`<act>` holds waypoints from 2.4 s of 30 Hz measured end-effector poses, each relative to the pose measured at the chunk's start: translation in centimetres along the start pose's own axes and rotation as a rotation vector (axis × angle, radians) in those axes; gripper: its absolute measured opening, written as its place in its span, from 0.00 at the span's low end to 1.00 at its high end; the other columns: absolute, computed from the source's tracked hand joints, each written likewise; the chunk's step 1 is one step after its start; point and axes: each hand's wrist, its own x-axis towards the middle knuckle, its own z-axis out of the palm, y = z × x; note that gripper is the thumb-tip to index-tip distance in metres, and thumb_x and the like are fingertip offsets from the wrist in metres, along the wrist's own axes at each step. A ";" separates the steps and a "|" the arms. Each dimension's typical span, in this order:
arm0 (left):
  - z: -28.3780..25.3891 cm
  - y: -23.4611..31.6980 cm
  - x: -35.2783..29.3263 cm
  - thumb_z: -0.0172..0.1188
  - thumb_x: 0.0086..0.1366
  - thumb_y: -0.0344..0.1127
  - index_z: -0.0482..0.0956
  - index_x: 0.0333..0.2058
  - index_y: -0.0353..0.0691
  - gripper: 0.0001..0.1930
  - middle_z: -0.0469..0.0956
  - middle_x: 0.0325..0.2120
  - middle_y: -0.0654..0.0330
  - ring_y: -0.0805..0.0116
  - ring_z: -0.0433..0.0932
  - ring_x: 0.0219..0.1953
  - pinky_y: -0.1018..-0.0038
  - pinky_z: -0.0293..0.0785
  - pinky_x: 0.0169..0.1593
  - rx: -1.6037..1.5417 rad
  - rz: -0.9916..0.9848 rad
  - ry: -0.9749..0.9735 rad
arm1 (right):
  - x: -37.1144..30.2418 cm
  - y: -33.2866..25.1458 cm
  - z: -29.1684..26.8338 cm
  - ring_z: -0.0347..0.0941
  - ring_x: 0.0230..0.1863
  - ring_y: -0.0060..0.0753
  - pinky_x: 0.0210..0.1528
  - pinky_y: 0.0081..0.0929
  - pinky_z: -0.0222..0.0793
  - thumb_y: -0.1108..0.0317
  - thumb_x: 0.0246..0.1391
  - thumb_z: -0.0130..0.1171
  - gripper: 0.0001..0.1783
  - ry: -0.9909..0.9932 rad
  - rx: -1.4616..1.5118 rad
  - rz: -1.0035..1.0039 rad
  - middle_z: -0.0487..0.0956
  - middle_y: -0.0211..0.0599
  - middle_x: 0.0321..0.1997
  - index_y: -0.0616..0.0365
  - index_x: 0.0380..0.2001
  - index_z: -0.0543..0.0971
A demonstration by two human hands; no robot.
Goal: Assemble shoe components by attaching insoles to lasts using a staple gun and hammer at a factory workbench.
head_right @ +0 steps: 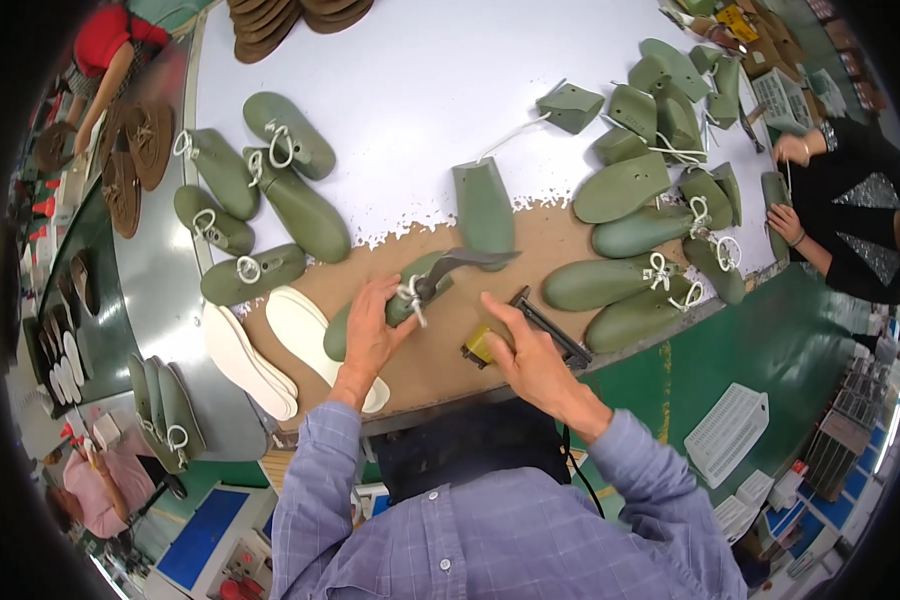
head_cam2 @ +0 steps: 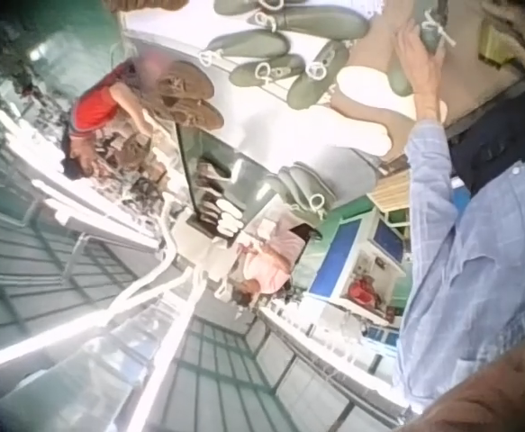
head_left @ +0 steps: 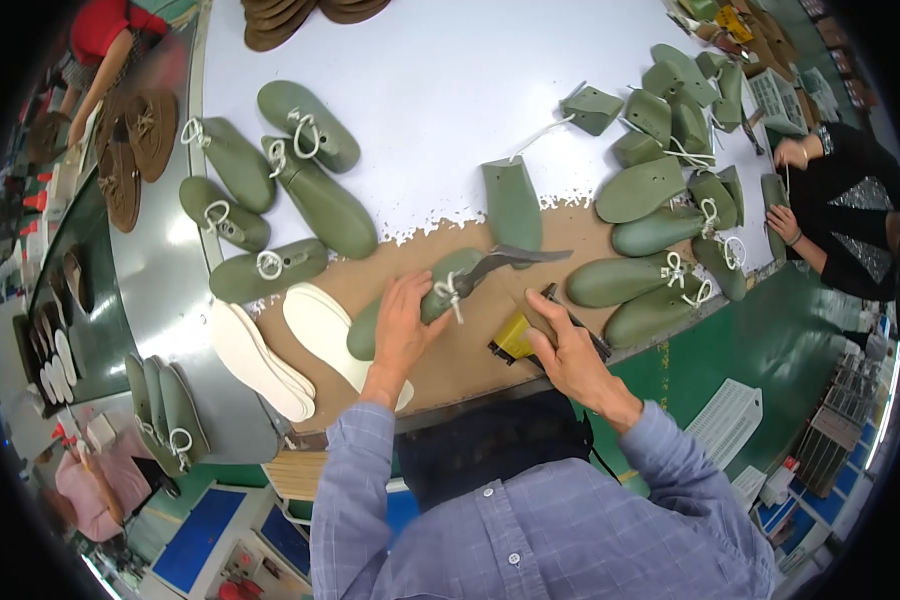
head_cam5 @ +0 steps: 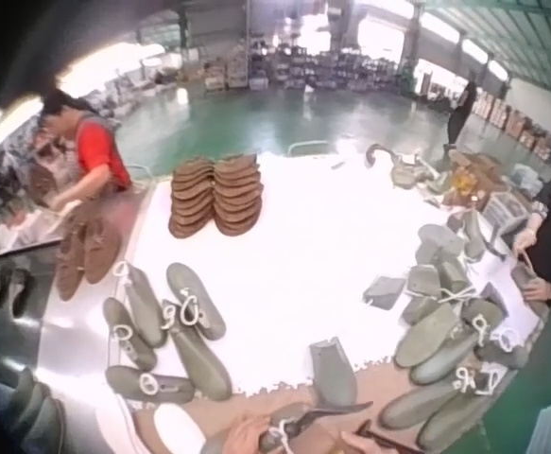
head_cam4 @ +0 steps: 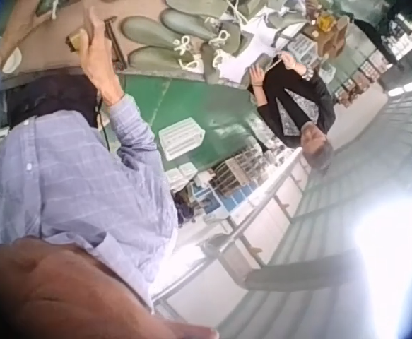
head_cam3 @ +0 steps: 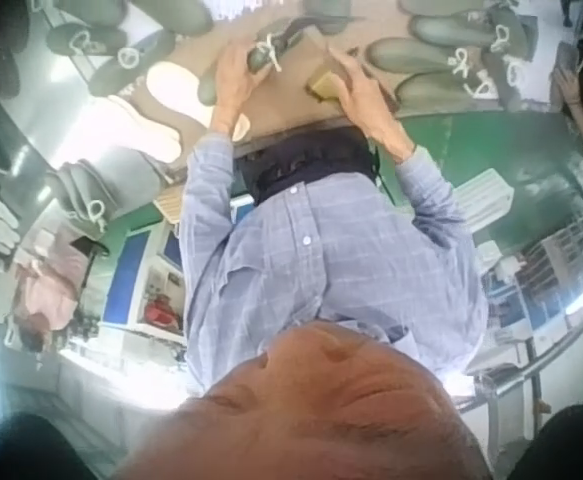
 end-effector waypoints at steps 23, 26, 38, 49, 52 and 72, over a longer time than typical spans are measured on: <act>-1.0 1.0 0.5 0.76 0.43 0.39 0.71 0.48 0.41 0.33 0.77 0.49 0.58 0.53 0.75 0.49 0.57 0.66 0.56 0.138 -0.010 -0.058 | -0.8 1.3 2.0 0.79 0.37 0.53 0.38 0.35 0.75 0.71 0.60 0.55 0.28 0.102 -0.264 -0.334 0.77 0.55 0.48 0.52 0.63 0.63; -1.7 0.9 0.2 0.73 0.44 0.35 0.72 0.49 0.44 0.31 0.75 0.53 0.61 0.58 0.72 0.56 0.56 0.62 0.59 0.123 -0.163 -0.200 | 0.0 0.9 1.3 0.74 0.49 0.63 0.47 0.40 0.73 0.72 0.60 0.55 0.30 0.063 -0.119 -0.310 0.75 0.59 0.53 0.52 0.64 0.61; -6.1 -0.3 2.6 0.67 0.57 0.47 0.71 0.55 0.36 0.31 0.78 0.45 0.50 0.60 0.80 0.42 0.67 0.80 0.43 -1.133 -1.101 -0.603 | 1.3 1.9 -0.5 0.66 0.27 0.24 0.30 0.29 0.65 0.64 0.65 0.52 0.25 0.226 0.283 0.125 0.74 0.38 0.27 0.65 0.61 0.63; -5.4 6.3 -0.9 0.47 0.67 0.60 0.71 0.55 0.36 0.32 0.78 0.45 0.45 0.51 0.81 0.42 0.62 0.81 0.44 -2.017 -1.142 -0.099 | -2.3 -1.9 0.4 0.76 0.32 0.50 0.36 0.37 0.71 0.73 0.57 0.57 0.24 0.271 -0.077 -0.604 0.78 0.52 0.35 0.60 0.58 0.69; -4.7 7.4 -1.4 0.45 0.68 0.60 0.71 0.55 0.36 0.32 0.78 0.44 0.45 0.53 0.81 0.42 0.64 0.81 0.45 -1.909 -1.201 -0.043 | -0.9 -1.3 1.5 0.71 0.28 0.42 0.33 0.30 0.69 0.74 0.58 0.55 0.24 0.023 -0.045 -0.324 0.77 0.52 0.39 0.56 0.59 0.70; -4.5 7.7 -2.9 0.44 0.69 0.60 0.73 0.52 0.37 0.30 0.77 0.44 0.52 0.56 0.79 0.46 0.60 0.77 0.52 -1.961 -1.131 0.073 | -2.0 2.5 2.6 0.75 0.47 0.40 0.48 0.34 0.71 0.75 0.56 0.61 0.24 0.552 0.275 -0.414 0.76 0.50 0.47 0.65 0.55 0.67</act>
